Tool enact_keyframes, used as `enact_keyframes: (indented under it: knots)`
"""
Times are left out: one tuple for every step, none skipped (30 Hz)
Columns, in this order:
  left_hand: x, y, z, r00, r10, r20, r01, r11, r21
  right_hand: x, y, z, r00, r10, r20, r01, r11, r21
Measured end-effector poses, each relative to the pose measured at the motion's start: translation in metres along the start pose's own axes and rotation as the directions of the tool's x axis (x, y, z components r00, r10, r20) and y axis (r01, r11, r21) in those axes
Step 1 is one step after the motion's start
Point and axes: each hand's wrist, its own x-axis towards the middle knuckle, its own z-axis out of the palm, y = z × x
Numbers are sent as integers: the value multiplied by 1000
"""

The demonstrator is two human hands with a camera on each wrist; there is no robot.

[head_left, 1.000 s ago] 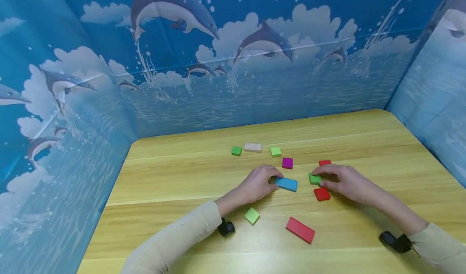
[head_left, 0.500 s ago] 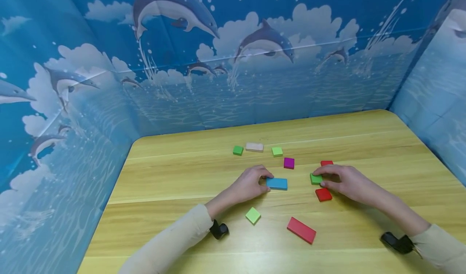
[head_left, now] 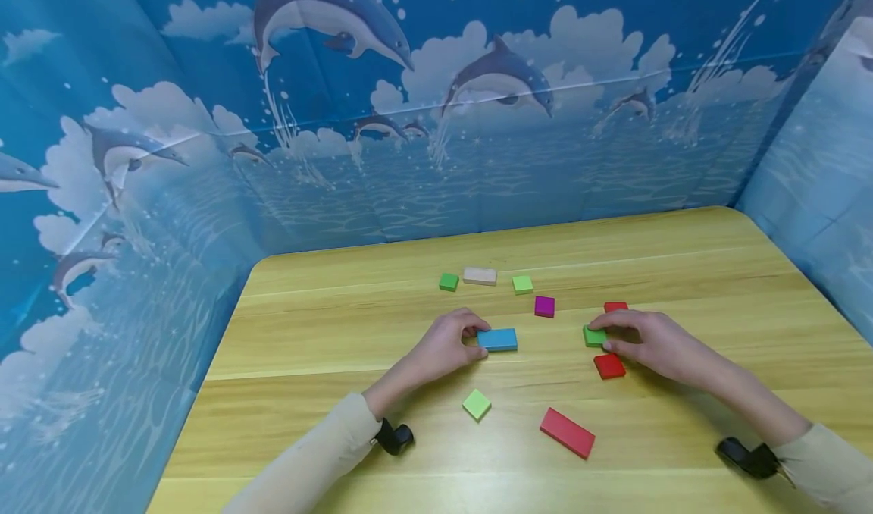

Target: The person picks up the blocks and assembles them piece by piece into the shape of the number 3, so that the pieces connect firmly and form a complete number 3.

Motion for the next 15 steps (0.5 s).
enact_keyframes:
  knots:
    - [-1,-1,-2,1000,-5,-4,5,1000,-6,0,0,0,1000,0,1,0,1000,2]
    - [-2,-2,-3,1000,-9,-7,9,1000,-10,0,1,0,1000,0,1,0,1000,4]
    - [-4,-3,-4,1000,-12,-11,12,1000,-11,-1,1,0,1000,0,0,0,1000,4]
    - [-5,-5,-5,1000,-15,-15,14,1000,-11,-1,1,0,1000,1,0,-1,1000,3]
    - [-6,-6,-6,1000,-16,-18,16,1000,-10,-1,1,0,1000,-1,0,1,1000,2]
    - [-7,-7,-6,1000,-19,-22,19,1000,-7,-1,1,0,1000,-1,-2,1,1000,1]
    - [-8,-8,-7,999,-21,-25,21,1000,-3,-1,2,0,1000,-3,-3,3,1000,-3]
    - [-8,-9,-7,999,-26,-27,26,1000,1,-1,2,0,1000,-5,-3,5,1000,-3]
    - [-9,-10,-7,999,-31,-28,31,999,4,-1,3,1,1000,-6,-2,6,1000,-3]
    - [-10,-11,-8,999,-36,-30,36,999,6,-1,3,1,1000,-6,-2,6,1000,-3]
    - [-11,-11,-8,999,-41,-32,41,999,8,-1,3,1,1000,-6,-1,6,1000,-2]
    - [-12,-12,-8,998,-44,-34,45,999,11,-1,4,1,1000,-4,-1,4,1000,-1]
    - [-13,-12,-8,998,-47,-35,47,999,12,-1,4,1,1000,-5,0,5,1000,0]
    - [-13,-13,-8,998,-49,-36,50,999,14,0,4,1,1000,-6,1,6,1000,1]
    - [-13,-13,-8,998,-50,-39,51,999,17,-1,4,1,1000,-5,1,5,1000,1]
